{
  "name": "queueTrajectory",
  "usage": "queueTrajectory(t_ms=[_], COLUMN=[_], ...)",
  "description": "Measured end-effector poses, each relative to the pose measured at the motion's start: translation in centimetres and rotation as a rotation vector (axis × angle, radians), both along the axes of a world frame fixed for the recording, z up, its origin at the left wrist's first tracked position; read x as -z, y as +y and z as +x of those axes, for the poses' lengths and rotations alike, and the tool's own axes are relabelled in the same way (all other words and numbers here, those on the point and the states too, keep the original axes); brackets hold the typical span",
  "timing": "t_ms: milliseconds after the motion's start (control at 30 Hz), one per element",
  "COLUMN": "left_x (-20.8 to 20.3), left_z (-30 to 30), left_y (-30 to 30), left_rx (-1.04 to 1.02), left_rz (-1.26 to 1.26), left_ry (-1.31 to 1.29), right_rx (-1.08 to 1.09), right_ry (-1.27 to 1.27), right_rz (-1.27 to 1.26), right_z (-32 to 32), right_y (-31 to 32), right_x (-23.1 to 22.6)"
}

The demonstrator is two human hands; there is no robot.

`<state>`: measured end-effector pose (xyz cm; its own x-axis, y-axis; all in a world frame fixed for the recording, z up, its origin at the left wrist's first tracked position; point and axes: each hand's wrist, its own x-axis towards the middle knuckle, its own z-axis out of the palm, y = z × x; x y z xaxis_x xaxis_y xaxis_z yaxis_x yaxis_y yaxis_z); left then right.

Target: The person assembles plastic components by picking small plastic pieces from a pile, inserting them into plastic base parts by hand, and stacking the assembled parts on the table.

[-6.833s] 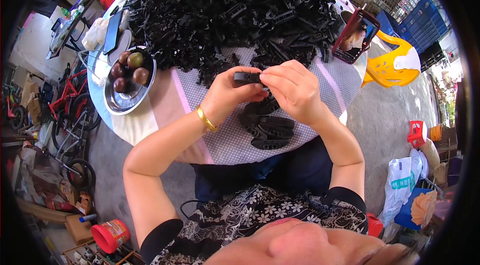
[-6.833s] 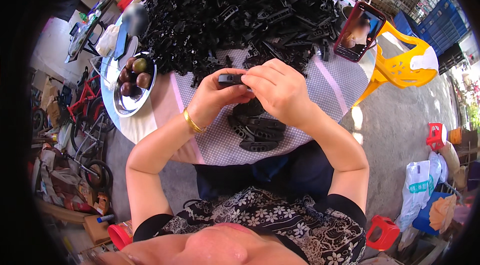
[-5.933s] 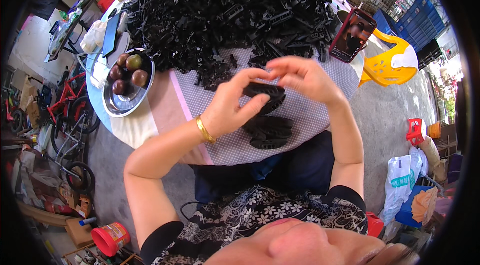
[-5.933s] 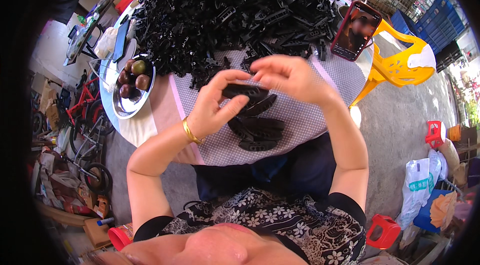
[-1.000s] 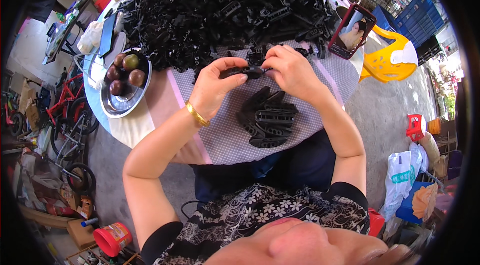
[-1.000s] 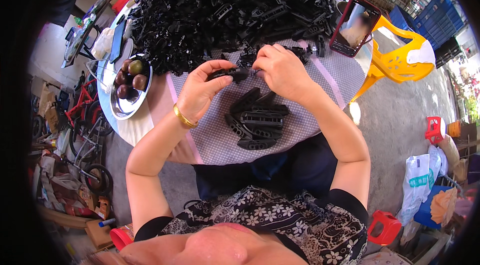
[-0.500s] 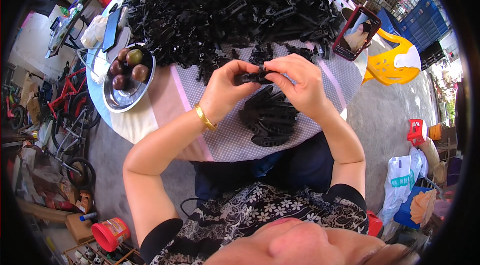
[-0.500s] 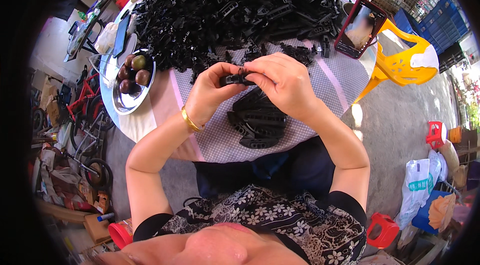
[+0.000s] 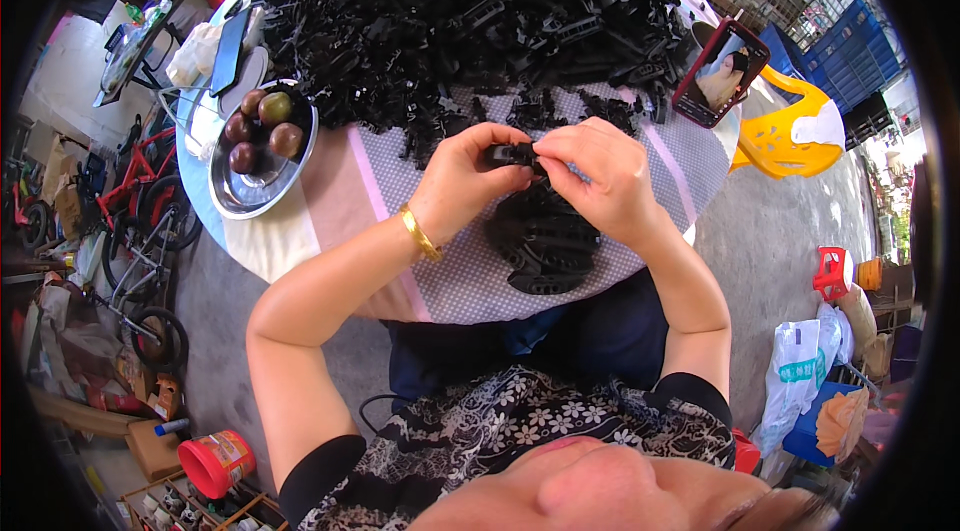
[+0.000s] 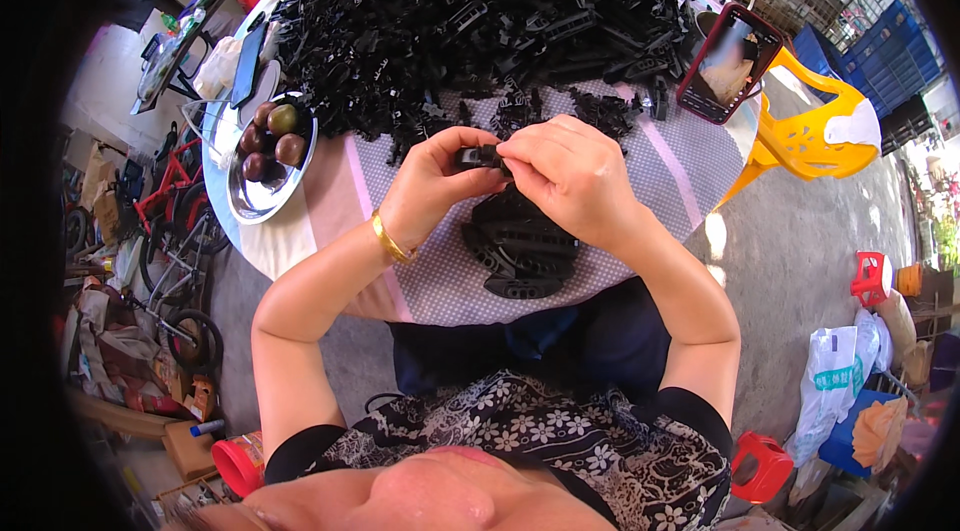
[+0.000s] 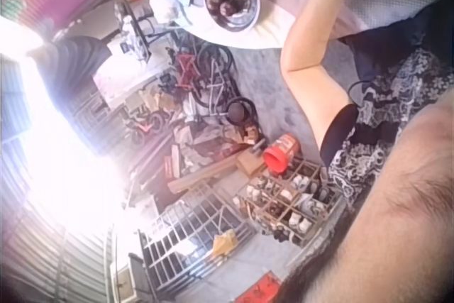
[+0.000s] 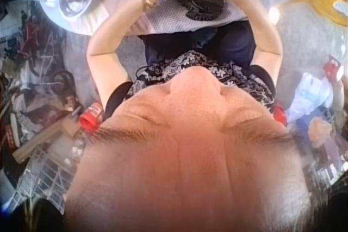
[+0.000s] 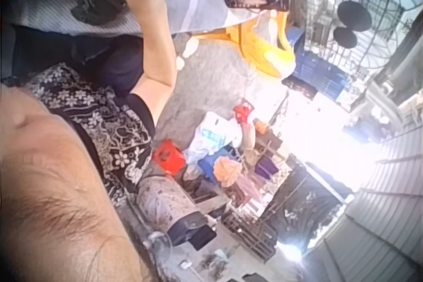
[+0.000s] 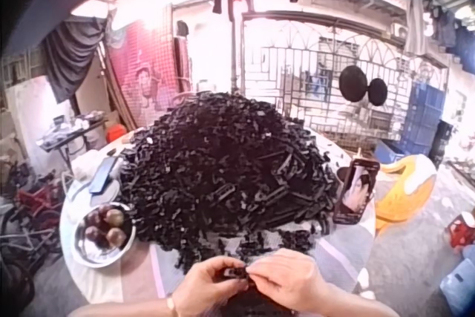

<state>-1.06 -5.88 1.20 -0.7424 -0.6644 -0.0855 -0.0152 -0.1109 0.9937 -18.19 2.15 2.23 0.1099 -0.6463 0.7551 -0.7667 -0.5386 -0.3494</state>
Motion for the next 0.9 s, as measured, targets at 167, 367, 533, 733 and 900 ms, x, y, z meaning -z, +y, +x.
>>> queueTrajectory(t_ms=[167, 367, 533, 733, 900], left_x=[-0.3, 0.0, -0.2, -0.9, -0.2], left_z=[0.0, 0.0, 0.2, 0.3, 0.6], left_y=[0.1, 0.0, -0.2, 0.0, -1.0], left_rx=[-0.016, 0.003, 0.003, 0.037, 0.057], left_rz=[0.006, 0.125, 0.224, 0.222, 0.552], left_ry=[-0.037, 0.057, 0.151, 0.067, 0.318], right_rx=[-0.020, -0.032, 0.007, 0.069, 0.054], right_ry=[0.046, 0.199, 0.356, 0.374, 0.427], right_rz=[-0.033, -0.028, -0.074, -0.146, -0.114], right_z=[-0.1, -0.4, -0.4, -0.4, -0.1], right_y=[0.1, 0.5, 1.1, 1.2, 1.3], right_x=[0.2, 0.1, -0.3, 0.3, -0.2])
